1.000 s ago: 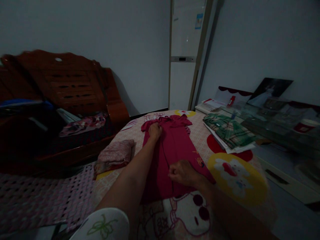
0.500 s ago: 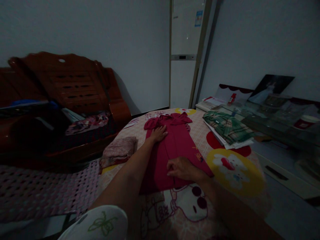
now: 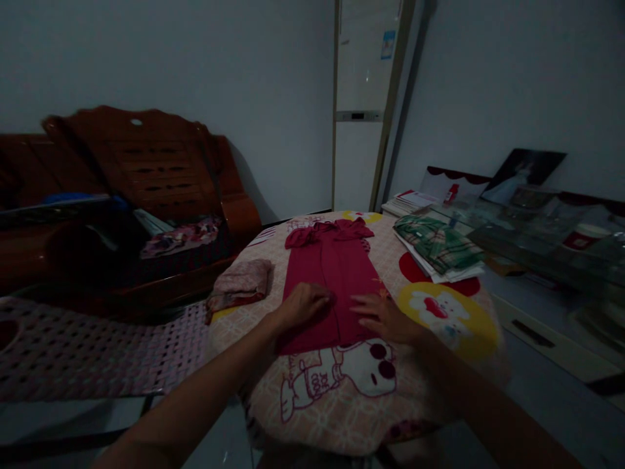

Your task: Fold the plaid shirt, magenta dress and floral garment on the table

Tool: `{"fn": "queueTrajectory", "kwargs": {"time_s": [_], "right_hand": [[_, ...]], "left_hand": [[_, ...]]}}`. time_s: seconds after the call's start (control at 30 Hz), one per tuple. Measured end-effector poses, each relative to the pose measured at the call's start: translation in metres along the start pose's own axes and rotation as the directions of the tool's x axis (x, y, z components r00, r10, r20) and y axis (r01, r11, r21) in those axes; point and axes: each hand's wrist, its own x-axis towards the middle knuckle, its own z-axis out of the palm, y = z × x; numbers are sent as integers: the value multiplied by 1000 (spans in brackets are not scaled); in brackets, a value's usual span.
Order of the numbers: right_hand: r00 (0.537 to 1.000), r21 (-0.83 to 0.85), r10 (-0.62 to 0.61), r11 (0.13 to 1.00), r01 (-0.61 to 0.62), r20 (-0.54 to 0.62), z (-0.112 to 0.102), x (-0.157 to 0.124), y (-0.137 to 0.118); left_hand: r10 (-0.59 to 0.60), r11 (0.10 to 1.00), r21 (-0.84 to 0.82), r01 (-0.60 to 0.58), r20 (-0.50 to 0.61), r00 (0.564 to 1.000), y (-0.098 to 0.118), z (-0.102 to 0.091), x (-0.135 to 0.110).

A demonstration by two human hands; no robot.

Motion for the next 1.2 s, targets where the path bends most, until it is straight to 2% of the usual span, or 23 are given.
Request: {"fn": "queueTrajectory", "kwargs": {"time_s": [0.1,0.23,0.37,0.6,0.73,0.83,0.97,1.07,1.2], "right_hand": [[994,-84,-28,996,37,102,13,-12,-9],[990,-183,-25,982,51,140,17,-21,-16],[987,-300,-85,946,123,135,17,-31,-18],[983,-448,-90,881,153,158,16,-37,-29],[983,-435,-78,889,143,163,17,-30,-33],[986,-423,-52,899,117,161,16,-29,-30],[984,-451,-30,886,107,176,16,-28,-27],[988,-471,-32,877,99,149,17,-23,-27],[997,-481,-41,874,66,61,24,-17,-24]], "left_hand": [[127,985,100,-137,101,987,8,22,-26],[165,939,275,-206,165,972,9,41,-45],[175,934,274,-231,215,961,14,40,-55],[175,939,274,-206,134,975,28,41,-66],[226,915,284,-287,228,947,38,32,-73],[170,895,363,-259,259,951,42,29,-76],[91,840,502,-205,242,966,43,38,-70],[91,812,550,-197,215,972,41,44,-63],[131,825,531,-191,150,980,32,46,-61]]}}
